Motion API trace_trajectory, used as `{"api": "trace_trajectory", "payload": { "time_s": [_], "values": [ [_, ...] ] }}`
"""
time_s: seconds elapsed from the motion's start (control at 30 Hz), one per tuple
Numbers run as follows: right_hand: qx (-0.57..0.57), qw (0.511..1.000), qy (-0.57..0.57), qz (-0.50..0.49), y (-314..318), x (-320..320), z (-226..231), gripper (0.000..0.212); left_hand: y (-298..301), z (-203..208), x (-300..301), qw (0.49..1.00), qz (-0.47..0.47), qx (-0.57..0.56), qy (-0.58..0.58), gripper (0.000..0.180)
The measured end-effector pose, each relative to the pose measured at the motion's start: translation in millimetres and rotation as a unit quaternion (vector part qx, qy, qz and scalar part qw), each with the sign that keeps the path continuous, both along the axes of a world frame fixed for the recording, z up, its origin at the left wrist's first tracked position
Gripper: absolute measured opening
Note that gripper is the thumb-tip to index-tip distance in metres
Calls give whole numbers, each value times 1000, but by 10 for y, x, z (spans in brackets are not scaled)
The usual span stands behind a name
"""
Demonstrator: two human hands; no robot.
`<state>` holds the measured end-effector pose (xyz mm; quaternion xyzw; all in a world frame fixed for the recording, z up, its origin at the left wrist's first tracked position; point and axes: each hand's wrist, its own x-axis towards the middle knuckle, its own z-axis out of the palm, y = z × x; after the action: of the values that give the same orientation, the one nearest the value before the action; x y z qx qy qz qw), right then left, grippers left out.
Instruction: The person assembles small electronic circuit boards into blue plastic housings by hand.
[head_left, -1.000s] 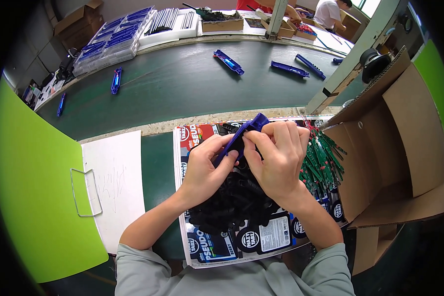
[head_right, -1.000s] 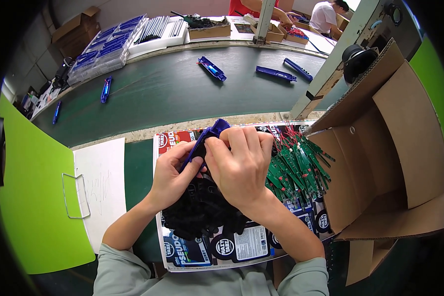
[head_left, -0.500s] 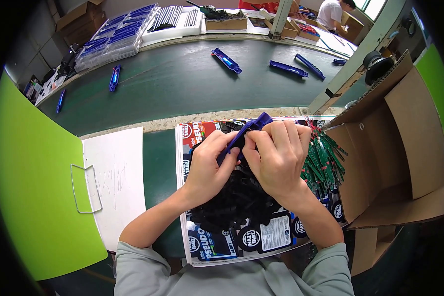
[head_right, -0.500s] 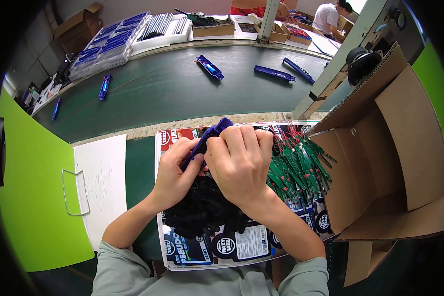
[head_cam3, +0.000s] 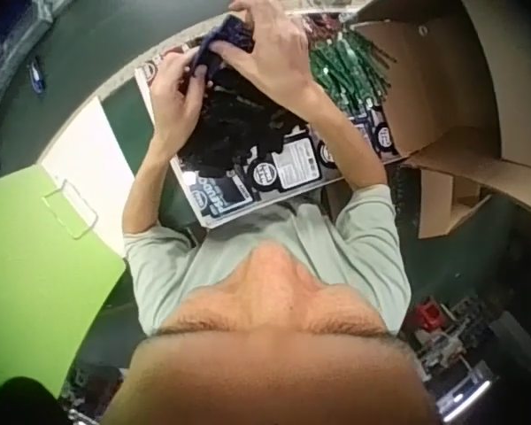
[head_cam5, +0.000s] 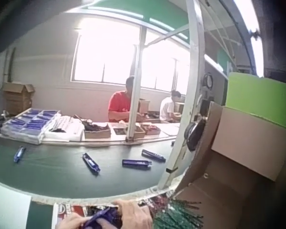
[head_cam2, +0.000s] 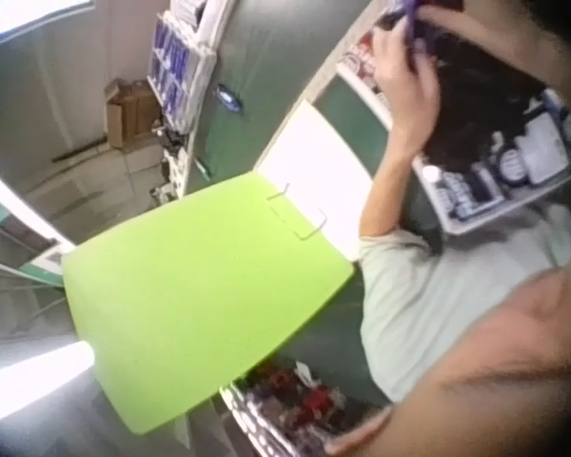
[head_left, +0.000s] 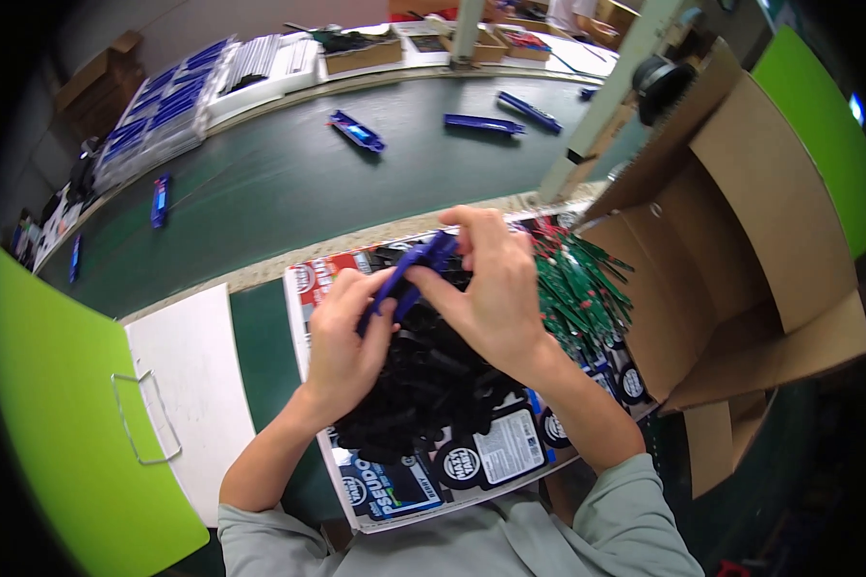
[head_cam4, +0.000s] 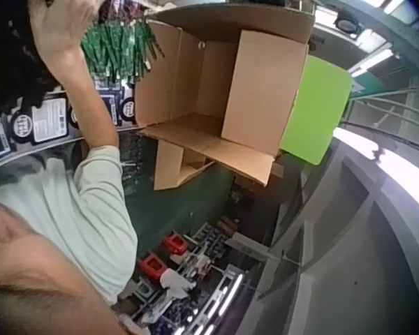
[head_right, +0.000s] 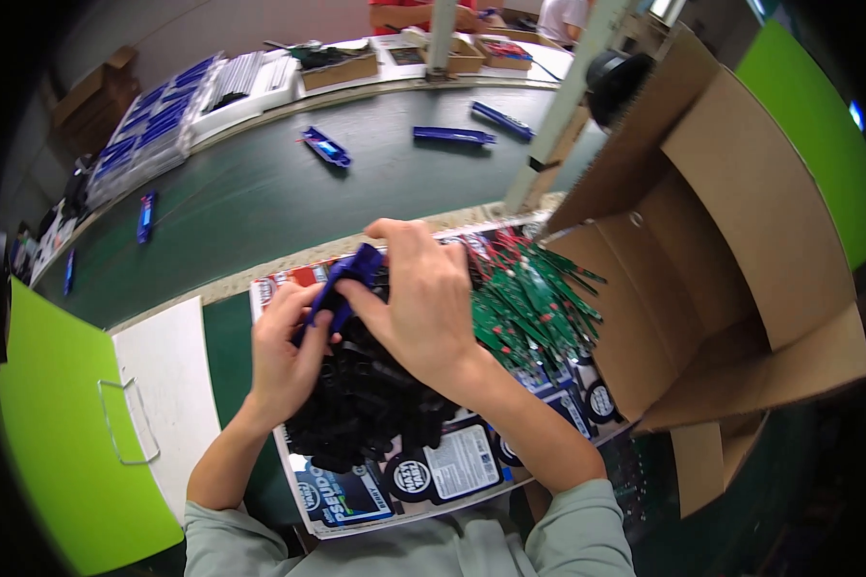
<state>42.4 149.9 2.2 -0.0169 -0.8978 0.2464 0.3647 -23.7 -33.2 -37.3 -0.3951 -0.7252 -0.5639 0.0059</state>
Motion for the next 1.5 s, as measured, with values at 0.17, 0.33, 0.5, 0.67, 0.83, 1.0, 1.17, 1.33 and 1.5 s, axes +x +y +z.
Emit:
{"api": "trace_trajectory", "payload": {
  "time_s": [0.17,0.33,0.5,0.67,0.83,1.0,1.17,1.33,1.5],
  "values": [
    [-100,995,5,8,407,326,93,37,-69,110,-14,950,-46,52,-303,41],
    [-38,975,-143,-165,1408,791,44,16,-3,212,-14,943,-75,92,-311,43],
    [-34,964,-219,-149,1614,1009,-160,17,-24,200,12,936,-79,87,-331,39],
    [-13,953,-264,-151,1491,823,-231,27,-13,151,31,941,-71,88,-320,36],
    [35,955,-251,-153,1458,718,-371,29,-46,182,19,938,-75,89,-327,37],
    [34,967,-202,-152,1395,792,-213,20,-30,121,-5,927,-101,92,-349,42],
    [-92,991,-40,-84,915,719,437,24,-53,150,13,926,-100,93,-351,34],
    [-303,946,4,117,386,610,646,31,-27,130,9,902,-148,123,-387,45],
    [-350,914,9,204,-149,368,492,33,-75,45,8,881,-159,175,-409,47]
  ]
}}
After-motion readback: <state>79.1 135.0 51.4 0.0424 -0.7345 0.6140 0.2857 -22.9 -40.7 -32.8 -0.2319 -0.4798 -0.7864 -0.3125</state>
